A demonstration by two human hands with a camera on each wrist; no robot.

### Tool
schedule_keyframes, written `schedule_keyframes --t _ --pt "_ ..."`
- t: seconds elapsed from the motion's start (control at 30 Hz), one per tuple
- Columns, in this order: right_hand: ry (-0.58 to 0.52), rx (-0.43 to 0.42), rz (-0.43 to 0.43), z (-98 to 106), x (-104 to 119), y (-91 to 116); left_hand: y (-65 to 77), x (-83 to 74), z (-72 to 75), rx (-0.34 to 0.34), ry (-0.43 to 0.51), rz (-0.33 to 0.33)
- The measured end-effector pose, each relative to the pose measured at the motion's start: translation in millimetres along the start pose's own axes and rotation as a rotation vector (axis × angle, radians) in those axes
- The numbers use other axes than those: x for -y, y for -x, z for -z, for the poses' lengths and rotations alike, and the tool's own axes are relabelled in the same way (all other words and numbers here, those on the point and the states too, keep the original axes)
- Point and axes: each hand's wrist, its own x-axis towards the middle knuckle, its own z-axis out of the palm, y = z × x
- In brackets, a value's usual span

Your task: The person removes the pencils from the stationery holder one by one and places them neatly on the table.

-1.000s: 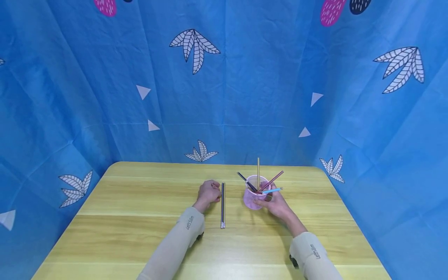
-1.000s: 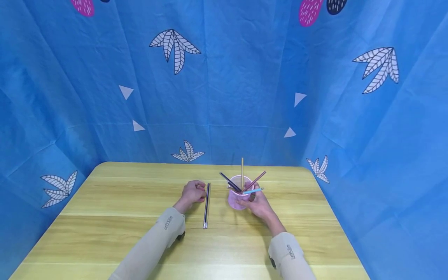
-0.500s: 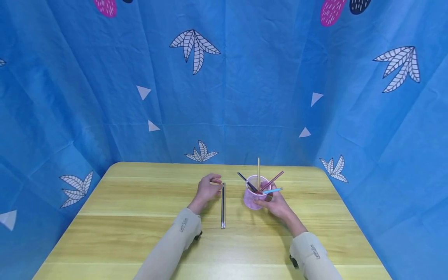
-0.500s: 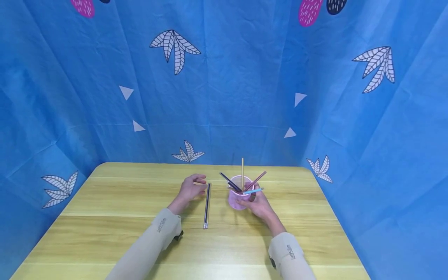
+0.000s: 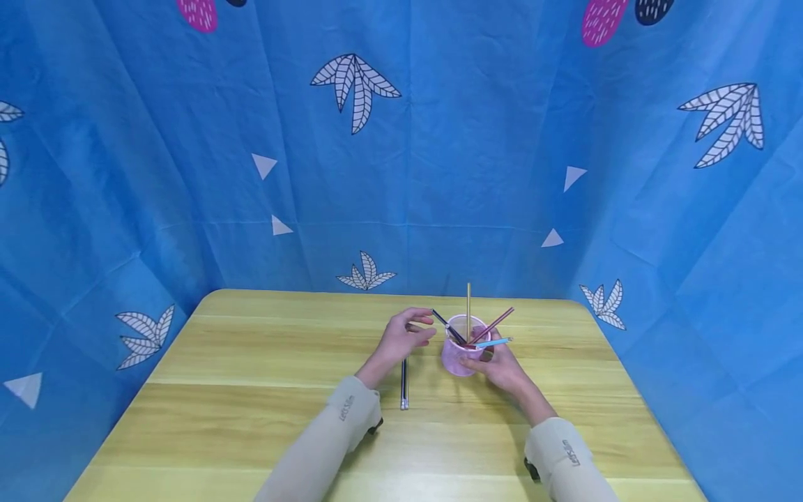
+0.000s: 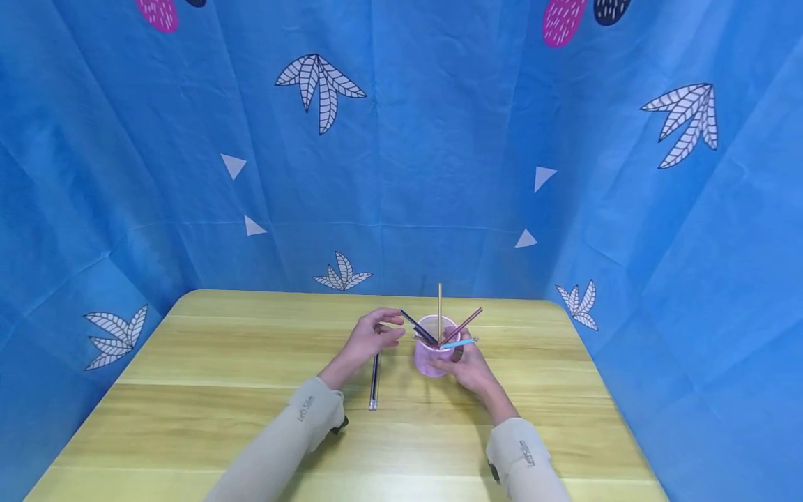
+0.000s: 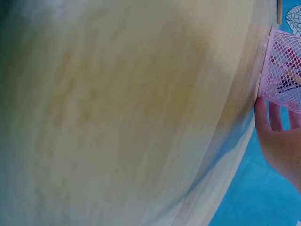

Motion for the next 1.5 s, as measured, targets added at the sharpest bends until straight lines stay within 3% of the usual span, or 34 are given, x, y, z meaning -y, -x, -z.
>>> schedule_keyframes --t 0.47,0.83,1.5 --pt "-0.035 0.001 0.037 0.1 -2.9 -1.6 -6.5 -3.4 -23.4 -0.038 0.026 -0.014" --pt "-0.04 -0.01 0.044 -0.5 -4.1 -2.4 -10.2 -2.7 -32.6 -0.061 0.001 -0.015" --pt "-0.017 -0.011 0.019 -1.1 -4.3 -1.0 -9.0 -1.7 -34.3 -0.11 -0.001 -0.034"
